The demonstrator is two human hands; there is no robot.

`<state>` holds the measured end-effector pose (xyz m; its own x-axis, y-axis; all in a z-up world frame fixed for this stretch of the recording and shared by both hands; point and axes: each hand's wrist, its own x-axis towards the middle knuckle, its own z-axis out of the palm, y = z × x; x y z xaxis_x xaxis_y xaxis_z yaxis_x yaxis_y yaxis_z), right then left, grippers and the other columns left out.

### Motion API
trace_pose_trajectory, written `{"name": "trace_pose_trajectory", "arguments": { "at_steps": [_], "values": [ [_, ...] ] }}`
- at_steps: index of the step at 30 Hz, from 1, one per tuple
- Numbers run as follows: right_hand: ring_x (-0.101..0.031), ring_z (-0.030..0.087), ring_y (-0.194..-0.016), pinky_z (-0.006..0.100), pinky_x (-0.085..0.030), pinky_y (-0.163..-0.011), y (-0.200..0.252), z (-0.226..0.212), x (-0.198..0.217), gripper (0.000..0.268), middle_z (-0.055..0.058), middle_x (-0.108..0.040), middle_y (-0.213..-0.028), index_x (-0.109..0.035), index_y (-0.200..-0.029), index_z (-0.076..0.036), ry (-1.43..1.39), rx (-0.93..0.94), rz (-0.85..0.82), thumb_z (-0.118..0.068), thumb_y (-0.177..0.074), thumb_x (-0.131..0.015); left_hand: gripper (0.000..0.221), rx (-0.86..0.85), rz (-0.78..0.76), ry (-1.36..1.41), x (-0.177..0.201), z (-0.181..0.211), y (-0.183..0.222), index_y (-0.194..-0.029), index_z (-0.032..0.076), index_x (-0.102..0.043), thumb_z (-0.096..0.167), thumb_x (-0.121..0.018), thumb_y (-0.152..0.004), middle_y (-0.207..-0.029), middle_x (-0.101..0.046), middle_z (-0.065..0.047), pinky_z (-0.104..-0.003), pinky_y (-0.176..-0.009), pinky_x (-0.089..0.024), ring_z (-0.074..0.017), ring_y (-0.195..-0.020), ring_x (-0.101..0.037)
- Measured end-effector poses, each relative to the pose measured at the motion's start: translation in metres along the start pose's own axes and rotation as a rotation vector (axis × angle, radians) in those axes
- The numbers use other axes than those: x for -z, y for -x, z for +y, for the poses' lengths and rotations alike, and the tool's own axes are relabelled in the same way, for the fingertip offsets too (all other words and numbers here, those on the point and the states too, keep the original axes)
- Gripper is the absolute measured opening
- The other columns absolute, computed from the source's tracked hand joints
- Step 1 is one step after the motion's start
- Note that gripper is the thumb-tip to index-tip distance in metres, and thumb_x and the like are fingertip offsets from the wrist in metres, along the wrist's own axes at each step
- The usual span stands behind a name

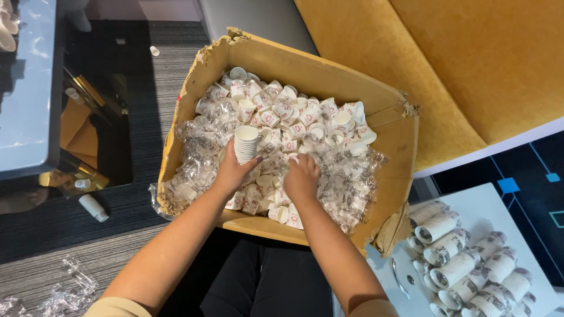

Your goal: The recorder is sorting and stacking small paper cups from a cardboard box.

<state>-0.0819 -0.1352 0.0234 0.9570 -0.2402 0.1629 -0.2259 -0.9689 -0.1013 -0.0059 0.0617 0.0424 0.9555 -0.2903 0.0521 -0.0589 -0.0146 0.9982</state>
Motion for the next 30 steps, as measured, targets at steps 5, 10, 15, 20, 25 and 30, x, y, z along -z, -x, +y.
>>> {"name": "trace_pose_trajectory", "arguments": {
  "at_steps": [5, 10, 15, 20, 25, 30],
  "values": [
    [-0.064, 0.035, -0.114, 0.051, -0.042, -0.107, 0.001, -0.032, 0.041, 0.029, 0.014, -0.07, -0.114, -0.073, -0.116, -0.015, -0.057, -0.055, -0.548, -0.022, -0.088, -0.069, 0.078, -0.006, -0.011, -0.07, 0.0, 0.002, 0.0, -0.146, 0.007, -0.038, 0.019, -0.082, -0.083, -0.127, -0.065, -0.013, -0.038, -0.098, -0.051, -0.0236, -0.114, -0.065],
    [-0.064, 0.033, -0.115, 0.043, -0.05, -0.097, 0.004, -0.032, 0.044, 0.021, 0.011, -0.069, -0.113, -0.073, -0.109, -0.014, -0.234, -0.106, -0.197, -0.019, -0.089, -0.067, 0.074, -0.031, -0.008, -0.1, 0.001, 0.002, 0.0, -0.143, 0.007, -0.042, 0.019, -0.083, -0.083, -0.126, -0.067, -0.014, -0.038, -0.099, -0.05, -0.0236, -0.114, -0.065],
    [-0.053, 0.036, -0.131, 0.044, -0.045, -0.111, -0.011, -0.006, -0.002, 0.046, 0.016, -0.055, -0.143, -0.065, -0.131, -0.009, -0.484, 0.068, 0.062, -0.006, -0.085, -0.069, 0.074, -0.054, -0.023, -0.071, 0.001, 0.001, -0.001, -0.143, 0.005, -0.045, 0.017, -0.083, -0.08, -0.128, -0.066, -0.013, -0.038, -0.1, -0.05, -0.0236, -0.116, -0.064],
    [-0.04, 0.043, -0.14, 0.045, -0.041, -0.11, -0.025, 0.02, 0.002, 0.064, 0.023, -0.027, -0.159, -0.057, -0.142, -0.012, -0.448, -0.057, 0.063, -0.007, -0.081, -0.074, 0.072, -0.016, -0.035, -0.102, 0.002, 0.003, -0.001, -0.141, 0.005, -0.047, 0.018, -0.084, -0.08, -0.127, -0.065, -0.012, -0.038, -0.099, -0.05, -0.0235, -0.116, -0.064],
    [-0.069, 0.036, -0.112, 0.041, -0.055, -0.095, -0.028, 0.0, 0.067, 0.069, 0.008, -0.004, -0.173, -0.048, -0.147, -0.028, -0.542, -0.446, -0.267, -0.008, -0.084, -0.064, 0.072, 0.04, -0.066, -0.125, -0.001, 0.005, 0.0, -0.14, 0.006, -0.046, 0.021, -0.084, -0.08, -0.125, -0.065, -0.011, -0.037, -0.096, -0.052, -0.0228, -0.112, -0.066],
    [-0.065, 0.028, -0.128, 0.033, -0.056, -0.101, -0.044, 0.071, -0.054, 0.04, 0.011, -0.053, -0.151, -0.073, -0.126, -0.011, -0.57, -0.073, 0.246, 0.0, -0.089, -0.064, 0.074, 0.069, -0.141, -0.292, 0.002, 0.021, 0.005, -0.137, 0.006, -0.051, 0.023, -0.087, -0.074, -0.122, -0.067, -0.014, -0.04, -0.089, -0.056, -0.0267, -0.107, -0.069]
  ]
}}
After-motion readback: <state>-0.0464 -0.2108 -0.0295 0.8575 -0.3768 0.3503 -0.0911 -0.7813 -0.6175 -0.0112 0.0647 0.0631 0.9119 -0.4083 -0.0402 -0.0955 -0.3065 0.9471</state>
